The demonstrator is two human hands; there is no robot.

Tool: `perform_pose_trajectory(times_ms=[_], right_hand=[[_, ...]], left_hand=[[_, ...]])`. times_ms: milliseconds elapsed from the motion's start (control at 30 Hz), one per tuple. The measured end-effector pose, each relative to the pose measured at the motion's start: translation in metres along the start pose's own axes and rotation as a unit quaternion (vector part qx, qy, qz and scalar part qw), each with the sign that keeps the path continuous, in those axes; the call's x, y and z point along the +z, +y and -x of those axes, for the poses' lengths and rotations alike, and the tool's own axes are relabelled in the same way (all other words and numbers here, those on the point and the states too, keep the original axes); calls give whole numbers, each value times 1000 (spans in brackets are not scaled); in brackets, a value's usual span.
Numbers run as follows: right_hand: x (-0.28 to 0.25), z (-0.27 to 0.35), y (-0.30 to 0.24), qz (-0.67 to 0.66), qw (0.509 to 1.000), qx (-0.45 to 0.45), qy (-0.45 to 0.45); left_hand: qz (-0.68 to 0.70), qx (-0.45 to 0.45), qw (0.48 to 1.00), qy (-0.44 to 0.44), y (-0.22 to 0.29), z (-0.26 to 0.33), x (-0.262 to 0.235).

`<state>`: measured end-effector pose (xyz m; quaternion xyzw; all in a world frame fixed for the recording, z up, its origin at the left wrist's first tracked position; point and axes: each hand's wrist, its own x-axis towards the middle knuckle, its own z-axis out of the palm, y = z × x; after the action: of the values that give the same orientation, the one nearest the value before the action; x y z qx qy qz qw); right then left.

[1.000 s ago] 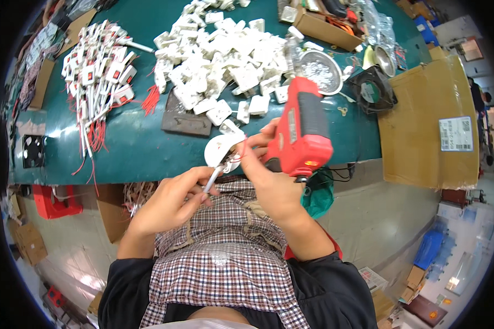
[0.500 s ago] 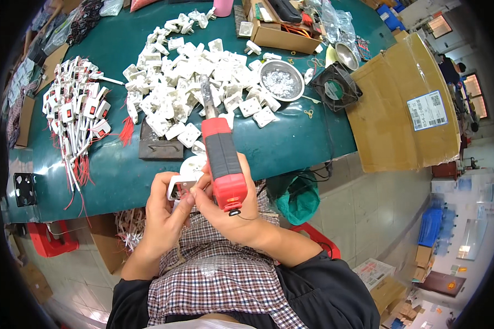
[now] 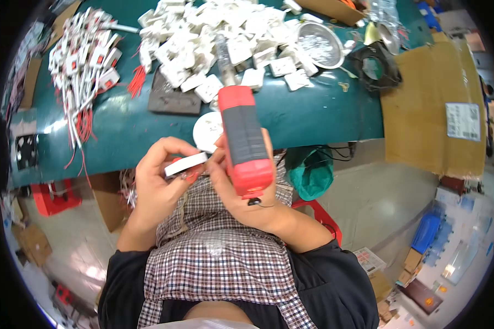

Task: Soldering wires to electrical components and assembling light fixture housings at an industrial workbench.

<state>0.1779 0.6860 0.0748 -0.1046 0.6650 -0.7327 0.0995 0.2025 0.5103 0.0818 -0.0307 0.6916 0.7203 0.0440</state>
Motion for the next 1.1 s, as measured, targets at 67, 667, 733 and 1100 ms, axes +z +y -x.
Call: perform_pose_trajectory(times_ms=[67,667,733,1100], right_hand=[[1,1,0,75,997,-16,-1],[-2,1,-3,40,998,-27,-25],[-3,2,-1,19,999,-39,17],[-1,-5,-6,46,997,0,57]], left_hand=[[-49,6,999,18,-6,-1,1],[-74,41,996,-20,-8,0,-3],[-66,36,997,-18,-9,-1,-2],[-69,61,989,118,-17,-6,2]])
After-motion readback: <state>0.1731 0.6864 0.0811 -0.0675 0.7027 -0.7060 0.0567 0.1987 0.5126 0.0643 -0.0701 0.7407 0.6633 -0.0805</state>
